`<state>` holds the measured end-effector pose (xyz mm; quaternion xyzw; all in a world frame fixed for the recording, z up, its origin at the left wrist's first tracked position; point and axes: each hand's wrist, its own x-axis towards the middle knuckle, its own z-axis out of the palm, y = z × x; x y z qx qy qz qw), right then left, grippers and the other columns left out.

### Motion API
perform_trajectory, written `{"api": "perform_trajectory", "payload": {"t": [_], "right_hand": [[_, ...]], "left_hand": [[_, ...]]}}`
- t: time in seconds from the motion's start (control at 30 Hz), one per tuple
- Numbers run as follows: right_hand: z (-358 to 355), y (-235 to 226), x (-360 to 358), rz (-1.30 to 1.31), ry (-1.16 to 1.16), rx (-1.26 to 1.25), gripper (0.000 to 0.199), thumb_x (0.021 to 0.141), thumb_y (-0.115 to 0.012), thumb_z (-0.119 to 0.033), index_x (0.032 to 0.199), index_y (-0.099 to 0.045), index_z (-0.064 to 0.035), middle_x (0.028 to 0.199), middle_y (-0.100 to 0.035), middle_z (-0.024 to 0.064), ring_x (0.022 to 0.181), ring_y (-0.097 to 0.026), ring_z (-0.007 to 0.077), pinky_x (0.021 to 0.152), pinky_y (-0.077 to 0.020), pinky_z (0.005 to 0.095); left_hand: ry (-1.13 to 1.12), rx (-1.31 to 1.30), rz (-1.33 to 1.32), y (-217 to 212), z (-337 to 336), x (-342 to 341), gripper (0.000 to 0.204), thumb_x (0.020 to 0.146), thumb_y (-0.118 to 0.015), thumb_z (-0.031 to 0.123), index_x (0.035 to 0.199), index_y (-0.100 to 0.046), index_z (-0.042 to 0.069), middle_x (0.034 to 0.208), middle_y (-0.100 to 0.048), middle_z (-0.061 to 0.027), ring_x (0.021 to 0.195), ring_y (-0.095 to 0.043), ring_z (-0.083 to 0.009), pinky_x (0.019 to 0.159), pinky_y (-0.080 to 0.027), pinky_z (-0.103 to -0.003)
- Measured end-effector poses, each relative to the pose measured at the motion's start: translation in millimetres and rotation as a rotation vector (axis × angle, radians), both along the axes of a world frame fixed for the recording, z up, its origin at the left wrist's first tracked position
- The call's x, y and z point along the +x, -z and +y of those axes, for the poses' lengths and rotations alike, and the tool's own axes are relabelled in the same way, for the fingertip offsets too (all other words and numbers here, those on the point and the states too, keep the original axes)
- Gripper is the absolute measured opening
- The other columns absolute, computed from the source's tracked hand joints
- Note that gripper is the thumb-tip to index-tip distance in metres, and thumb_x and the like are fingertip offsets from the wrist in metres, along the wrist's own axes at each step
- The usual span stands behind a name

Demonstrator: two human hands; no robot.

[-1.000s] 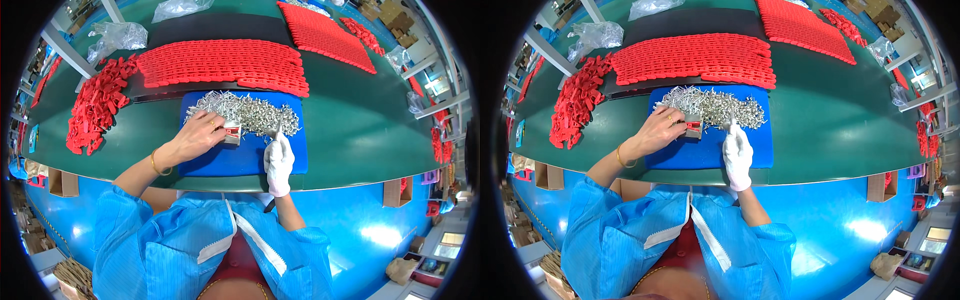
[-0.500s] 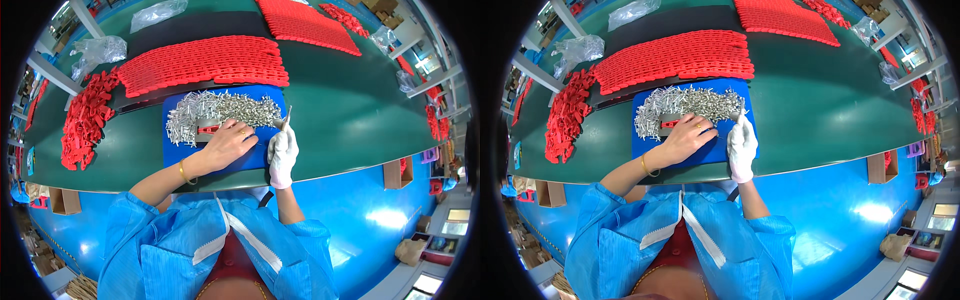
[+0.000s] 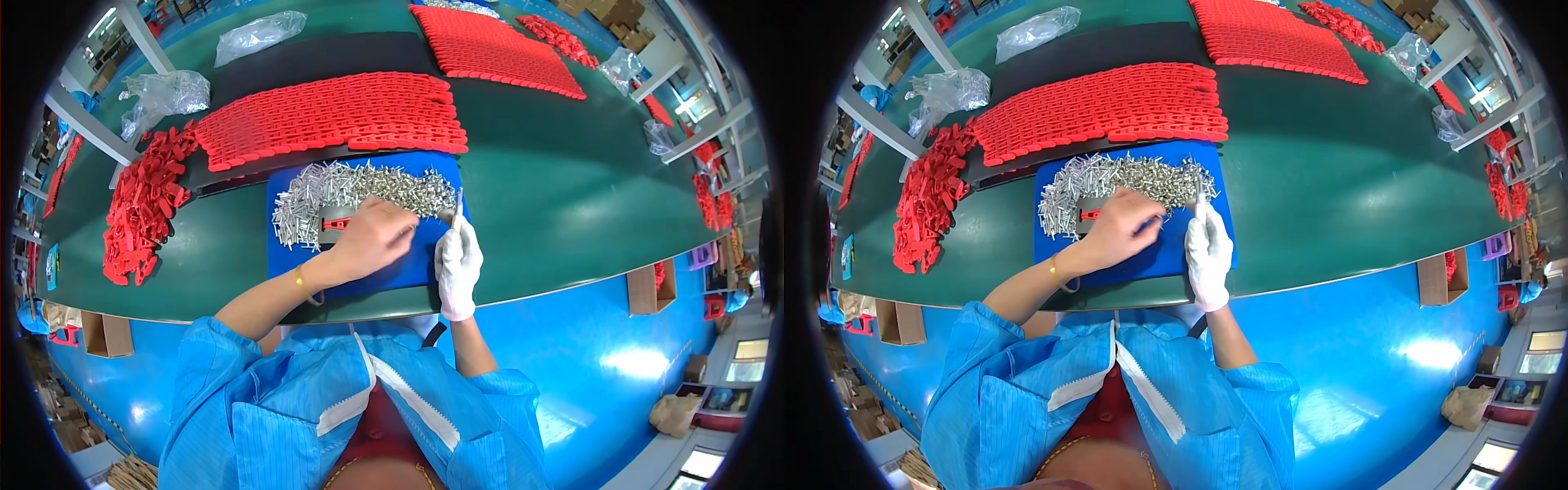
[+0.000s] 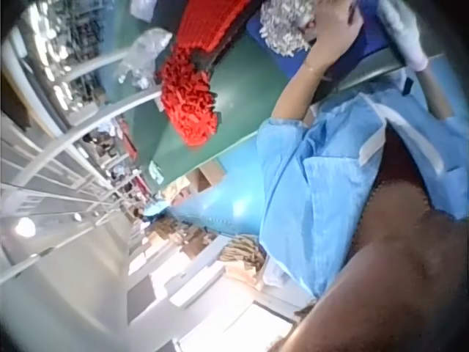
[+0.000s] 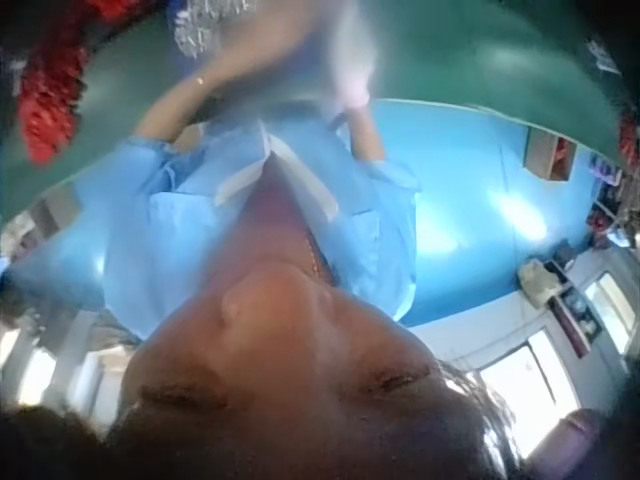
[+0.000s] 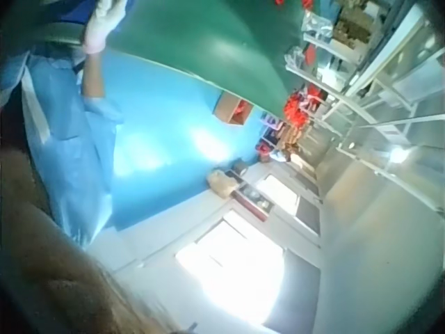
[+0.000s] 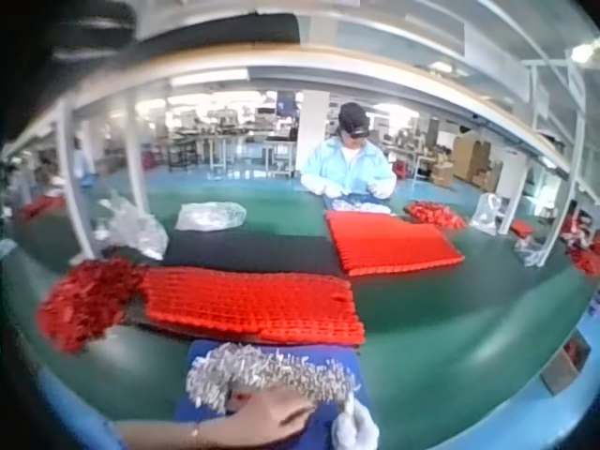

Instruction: The person assembles plastic clips by inserting metal pins into red plastic components using a metal fixture and tweezers, then connects the plastic clips into rows on the table.

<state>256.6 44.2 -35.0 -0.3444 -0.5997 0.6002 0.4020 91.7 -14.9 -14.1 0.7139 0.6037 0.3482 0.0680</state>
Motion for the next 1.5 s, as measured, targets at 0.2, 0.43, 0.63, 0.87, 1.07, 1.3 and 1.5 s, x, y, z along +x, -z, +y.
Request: {"api": "perform_trajectory", "payload": {"t": [0.2,0.43,0.63,0.87,1.07,1.3,1.5], "right_hand": [[-11,-14,3,-0.205,-0.163,0.322,0.028,0.092,-0.056,-0.019,0.116,-0.06,-0.0036,0.078,-0.063,0.004,0.057,-0.05,0.0132,0.055,-0.0409,0.0257],[-20,-35,-8,-0.325,-0.359,0.486,0.034,0.087,-0.062,-0.022,0.115,-0.06,-0.0038,0.084,-0.067,0.0074,0.058,-0.057,0.0198,0.057,-0.0442,0.0271],[-24,-35,-14,-0.379,-0.414,0.565,0.036,0.084,-0.065,-0.023,0.114,-0.061,-0.0035,0.087,-0.068,0.0091,0.059,-0.059,0.023,0.057,-0.0451,0.0286],[-26,-36,-19,-0.42,-0.442,0.642,0.036,0.083,-0.066,-0.022,0.113,-0.062,-0.0029,0.091,-0.069,0.0106,0.059,-0.06,0.0239,0.057,-0.0459,0.0293],[-26,-35,-21,-0.415,-0.455,0.639,0.037,0.081,-0.068,-0.021,0.113,-0.061,-0.0024,0.09,-0.069,0.0111,0.058,-0.059,0.0242,0.057,-0.0458,0.0293],[-25,-33,-21,-0.393,-0.432,0.678,0.038,0.081,-0.068,-0.02,0.113,-0.062,-0.0018,0.089,-0.069,0.0109,0.058,-0.059,0.0235,0.057,-0.0459,0.029],[-28,-39,-24,-0.347,-0.394,0.763,0.038,0.08,-0.069,-0.019,0.113,-0.062,-0.0019,0.089,-0.069,0.0105,0.057,-0.058,0.0229,0.056,-0.0455,0.0286]], "left_hand": [[-0.044,-0.122,-1.096,-23,-40,-26,0.007,0.086,-0.057,0.003,0.09,-0.062,0.0,0.08,-0.061,-0.0056,0.073,-0.055,-0.0108,0.067,-0.044,-0.021],[-0.124,-0.146,-1.25,-28,-69,-27,0.008,0.088,-0.058,0.007,0.091,-0.062,-0.001,0.077,-0.059,-0.0068,0.069,-0.052,-0.0117,0.066,-0.043,-0.022],[-0.117,-0.101,-1.415,-25,-79,-32,0.011,0.091,-0.058,0.01,0.091,-0.062,0.0,0.072,-0.057,-0.0065,0.067,-0.05,-0.0116,0.064,-0.042,-0.022],[-0.058,-0.099,-1.49,-23,-83,-33,0.011,0.092,-0.058,0.011,0.09,-0.063,0.001,0.073,-0.058,-0.0064,0.066,-0.049,-0.011,0.063,-0.043,-0.021],[-0.007,-0.101,-1.578,-22,-83,-33,0.011,0.092,-0.058,0.011,0.089,-0.063,0.001,0.074,-0.058,-0.0064,0.067,-0.049,-0.0111,0.064,-0.042,-0.022],[0.004,-0.135,-1.591,-22,-82,-34,0.01,0.092,-0.058,0.011,0.089,-0.062,0.002,0.074,-0.057,-0.006,0.068,-0.049,-0.0113,0.064,-0.042,-0.022],[-0.032,-0.217,-1.663,-20,-83,-26,0.01,0.092,-0.058,0.012,0.089,-0.061,0.002,0.074,-0.056,-0.0056,0.067,-0.049,-0.0112,0.064,-0.042,-0.022]]}}
